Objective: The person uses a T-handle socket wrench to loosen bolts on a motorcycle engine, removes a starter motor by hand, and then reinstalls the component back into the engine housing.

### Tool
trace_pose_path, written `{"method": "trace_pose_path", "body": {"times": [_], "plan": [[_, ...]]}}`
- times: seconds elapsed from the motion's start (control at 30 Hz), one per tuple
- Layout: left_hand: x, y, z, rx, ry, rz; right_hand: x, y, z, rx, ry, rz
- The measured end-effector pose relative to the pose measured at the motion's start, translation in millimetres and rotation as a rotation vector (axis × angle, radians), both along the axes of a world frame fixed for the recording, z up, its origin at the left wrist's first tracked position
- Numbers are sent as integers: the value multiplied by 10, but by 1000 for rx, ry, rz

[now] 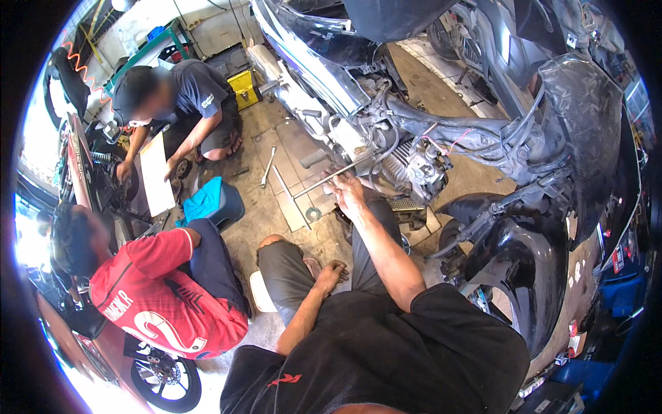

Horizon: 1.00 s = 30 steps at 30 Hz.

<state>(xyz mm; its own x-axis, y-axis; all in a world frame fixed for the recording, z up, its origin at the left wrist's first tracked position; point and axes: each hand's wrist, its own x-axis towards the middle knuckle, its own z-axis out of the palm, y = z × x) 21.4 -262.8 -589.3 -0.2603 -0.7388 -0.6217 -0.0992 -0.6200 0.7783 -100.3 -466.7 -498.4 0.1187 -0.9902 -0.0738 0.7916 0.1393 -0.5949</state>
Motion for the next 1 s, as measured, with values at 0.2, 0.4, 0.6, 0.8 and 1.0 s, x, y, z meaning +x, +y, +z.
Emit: {"method": "trace_pose_path", "body": {"times": [0.2, 0.4, 0.6, 0.8, 1.0], "plan": [[37, 20, -68, 5, 0, 9, 72, -11, -32, 63, 162, -64], [18, 16, -20, 5, -15, 13, 90, -25, 59, 68, 30, -15], [-36, -2, 48, 26, -11, -3, -96, -24, -62, -111, -94, 89], [18, 1, -119, 4, 10, -4, -41, -37, -43, 45, 168, 18], [4, 4, -62, 20, 1, -5, 21, 4, 228, 126, 434, -101]]}}
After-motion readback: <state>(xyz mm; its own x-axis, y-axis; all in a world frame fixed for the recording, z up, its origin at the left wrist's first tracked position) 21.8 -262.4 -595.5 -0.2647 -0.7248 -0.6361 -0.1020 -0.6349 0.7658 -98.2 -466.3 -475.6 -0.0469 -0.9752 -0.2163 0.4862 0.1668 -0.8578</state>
